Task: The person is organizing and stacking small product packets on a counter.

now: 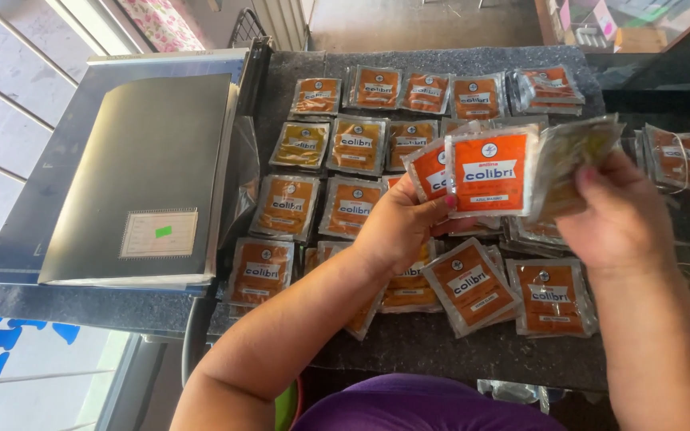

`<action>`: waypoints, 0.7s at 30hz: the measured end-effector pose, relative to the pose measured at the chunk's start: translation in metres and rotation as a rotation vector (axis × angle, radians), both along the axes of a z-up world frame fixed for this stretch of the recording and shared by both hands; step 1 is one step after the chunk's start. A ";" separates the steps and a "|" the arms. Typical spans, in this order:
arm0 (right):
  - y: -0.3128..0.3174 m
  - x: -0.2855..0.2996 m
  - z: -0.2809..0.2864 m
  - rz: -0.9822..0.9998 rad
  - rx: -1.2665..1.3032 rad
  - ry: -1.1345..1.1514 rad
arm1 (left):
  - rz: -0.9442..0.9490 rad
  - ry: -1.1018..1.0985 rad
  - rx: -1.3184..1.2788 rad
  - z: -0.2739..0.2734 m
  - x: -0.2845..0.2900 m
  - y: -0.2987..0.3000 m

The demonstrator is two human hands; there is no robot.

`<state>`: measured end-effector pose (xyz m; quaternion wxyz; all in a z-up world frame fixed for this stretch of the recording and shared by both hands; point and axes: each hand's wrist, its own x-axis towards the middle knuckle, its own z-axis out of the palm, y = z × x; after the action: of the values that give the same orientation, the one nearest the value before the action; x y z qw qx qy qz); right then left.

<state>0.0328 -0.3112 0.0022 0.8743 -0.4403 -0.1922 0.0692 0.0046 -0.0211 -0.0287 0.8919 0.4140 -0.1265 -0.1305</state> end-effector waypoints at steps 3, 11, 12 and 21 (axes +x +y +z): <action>0.000 0.008 -0.029 -0.064 -0.155 0.070 | 0.024 0.050 0.047 0.006 -0.004 -0.005; 0.008 0.001 -0.024 -0.337 -0.335 0.031 | -0.074 0.042 -0.023 -0.001 -0.003 -0.006; 0.008 0.000 -0.023 -0.342 -0.307 0.049 | -0.083 0.050 -0.011 0.001 -0.003 -0.006; -0.022 0.011 0.014 -0.362 -0.098 -0.087 | -0.131 0.259 -0.264 -0.006 0.006 0.003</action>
<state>0.0437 -0.3331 0.0161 0.8407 -0.5125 -0.1440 -0.0992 0.0102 -0.0184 -0.0346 0.9369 0.2641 -0.0531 -0.2227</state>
